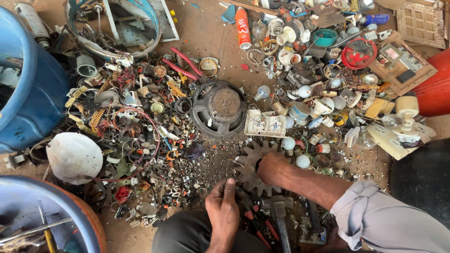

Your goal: The person sits on the floor and uses a hammer to repeatedly strike a metal gear-like object, attempting to break it apart or remove a central component. The person holds the object with one hand and strikes it with the other, occasionally adjusting its position.

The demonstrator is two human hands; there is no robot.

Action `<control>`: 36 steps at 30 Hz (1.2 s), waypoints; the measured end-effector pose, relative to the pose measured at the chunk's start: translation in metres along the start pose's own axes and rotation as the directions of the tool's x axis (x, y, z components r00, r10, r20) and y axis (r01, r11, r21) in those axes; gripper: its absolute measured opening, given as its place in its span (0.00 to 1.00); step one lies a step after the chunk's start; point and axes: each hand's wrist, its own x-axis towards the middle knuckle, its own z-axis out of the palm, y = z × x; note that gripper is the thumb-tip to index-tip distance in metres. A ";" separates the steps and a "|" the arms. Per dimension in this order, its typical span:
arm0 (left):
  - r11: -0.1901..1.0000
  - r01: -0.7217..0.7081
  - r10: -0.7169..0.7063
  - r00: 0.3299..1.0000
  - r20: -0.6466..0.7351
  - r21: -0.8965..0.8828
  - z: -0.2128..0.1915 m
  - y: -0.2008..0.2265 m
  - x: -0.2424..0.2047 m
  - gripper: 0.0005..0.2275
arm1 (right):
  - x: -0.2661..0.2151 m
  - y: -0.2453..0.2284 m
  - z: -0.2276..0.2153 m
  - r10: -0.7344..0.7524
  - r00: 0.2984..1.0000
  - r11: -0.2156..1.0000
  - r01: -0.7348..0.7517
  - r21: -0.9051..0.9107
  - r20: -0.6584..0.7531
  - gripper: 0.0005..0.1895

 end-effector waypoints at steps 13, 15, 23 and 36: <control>0.998 0.061 -0.061 0.998 0.003 0.014 0.002 0.001 0.002 0.14 | 0.001 -0.001 0.004 0.105 0.993 0.968 -0.116 0.223 0.060 0.06; 0.998 0.040 -0.040 0.999 -0.003 0.042 0.002 -0.001 0.002 0.13 | 0.002 -0.001 0.000 0.105 0.992 0.966 -0.117 0.229 0.065 0.06; 0.998 0.021 -0.019 1.000 -0.019 0.067 0.001 -0.004 0.004 0.14 | 0.001 -0.003 0.001 0.071 0.997 0.984 -0.069 0.166 -0.005 0.03; 0.997 0.070 -0.069 0.997 0.028 -0.030 0.004 0.004 0.000 0.14 | 0.009 -0.017 0.112 0.673 0.455 0.273 0.579 0.769 -0.582 0.09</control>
